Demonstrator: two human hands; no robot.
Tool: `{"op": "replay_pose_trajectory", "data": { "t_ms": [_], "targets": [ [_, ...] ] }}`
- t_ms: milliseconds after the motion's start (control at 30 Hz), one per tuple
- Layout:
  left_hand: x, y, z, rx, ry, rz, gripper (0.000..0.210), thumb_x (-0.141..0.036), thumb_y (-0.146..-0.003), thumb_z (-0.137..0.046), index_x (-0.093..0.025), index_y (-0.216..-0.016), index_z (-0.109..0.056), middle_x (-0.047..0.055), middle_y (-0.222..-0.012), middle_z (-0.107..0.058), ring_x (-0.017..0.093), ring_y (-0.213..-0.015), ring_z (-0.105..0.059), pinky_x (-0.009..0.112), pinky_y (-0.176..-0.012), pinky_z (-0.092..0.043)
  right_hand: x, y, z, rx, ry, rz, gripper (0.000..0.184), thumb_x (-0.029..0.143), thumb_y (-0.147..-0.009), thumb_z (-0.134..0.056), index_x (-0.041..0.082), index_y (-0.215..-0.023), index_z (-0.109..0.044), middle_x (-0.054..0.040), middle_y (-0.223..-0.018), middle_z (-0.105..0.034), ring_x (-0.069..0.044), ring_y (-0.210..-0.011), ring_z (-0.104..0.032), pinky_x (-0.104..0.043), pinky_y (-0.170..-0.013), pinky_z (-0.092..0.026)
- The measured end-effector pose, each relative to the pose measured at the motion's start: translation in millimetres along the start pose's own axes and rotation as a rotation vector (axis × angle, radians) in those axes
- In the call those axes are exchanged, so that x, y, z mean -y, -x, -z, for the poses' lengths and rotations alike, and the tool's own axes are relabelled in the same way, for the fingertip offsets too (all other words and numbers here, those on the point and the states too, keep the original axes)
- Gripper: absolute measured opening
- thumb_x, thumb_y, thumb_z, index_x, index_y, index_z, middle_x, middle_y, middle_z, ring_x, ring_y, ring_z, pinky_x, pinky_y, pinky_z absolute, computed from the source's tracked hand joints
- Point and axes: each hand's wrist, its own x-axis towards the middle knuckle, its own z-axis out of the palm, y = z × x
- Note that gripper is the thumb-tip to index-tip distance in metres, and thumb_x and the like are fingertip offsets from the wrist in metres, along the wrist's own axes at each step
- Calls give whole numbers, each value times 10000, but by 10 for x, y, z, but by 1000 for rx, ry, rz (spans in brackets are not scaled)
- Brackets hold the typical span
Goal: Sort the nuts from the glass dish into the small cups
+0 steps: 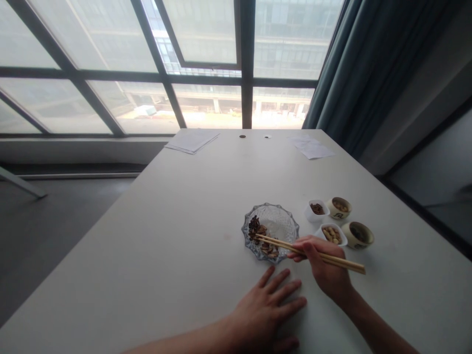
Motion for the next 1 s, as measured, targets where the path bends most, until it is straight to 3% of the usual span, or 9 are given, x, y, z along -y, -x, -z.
{"op": "replay_pose_trajectory", "data": {
  "t_ms": [200, 367, 500, 700, 867, 1000],
  "targets": [
    [-20, 16, 24, 10, 29, 19, 697, -599, -1030, -529, -292, -1625, -333, 29, -1704, -233, 331, -1589, -135, 593, -1296, -48, 138, 213, 542, -359, 94, 17, 298, 447, -955, -689, 191, -876, -821, -92, -789, -795, -238, -618, -778, -322, -583, -668],
    [-31, 22, 64, 16, 8, 32, 718, -553, -1011, -591, -317, -1632, -319, 4, -1709, -213, 331, -1585, -153, 570, -1304, -59, 232, 335, 1069, -697, 125, 80, 294, 426, -938, -715, 156, -850, -788, -79, -750, -778, -213, -586, -763, -313, -616, -655],
    [-26, -12, 84, 78, -2, 59, 813, -462, -948, -698, -340, -1639, -288, -16, -1715, -175, 350, -1584, -144, 614, -1291, -90, 220, 391, 1309, -902, 140, 122, 327, 418, -942, -703, 138, -779, -752, -51, -653, -732, -187, -495, -714, -319, -574, -640],
    [-17, -51, 90, 131, -21, 77, 872, -371, -898, -748, -351, -1639, -289, -13, -1715, -156, 382, -1578, -147, 657, -1272, -112, -57, 504, 1512, -983, 135, 60, 406, 494, -921, -715, 104, -813, -741, -91, -666, -747, -210, -539, -744, -309, -577, -649],
    [-20, -53, 85, 145, -45, 91, 834, -391, -928, -713, -365, -1639, -280, -18, -1715, -144, 379, -1579, -140, 670, -1263, -141, -241, 562, 1629, -908, 155, -77, 496, 592, -925, -672, 106, -842, -722, -95, -688, -760, -202, -592, -771, -260, -601, -658],
    [-17, -52, 86, 161, -54, 98, 830, -401, -928, -712, -371, -1638, -283, -23, -1715, -133, 380, -1579, -134, 678, -1258, -153, -252, 563, 1652, -927, 168, -84, 502, 610, -923, -666, 117, -839, -716, -81, -678, -754, -189, -594, -771, -228, -596, -652]
  ]
}}
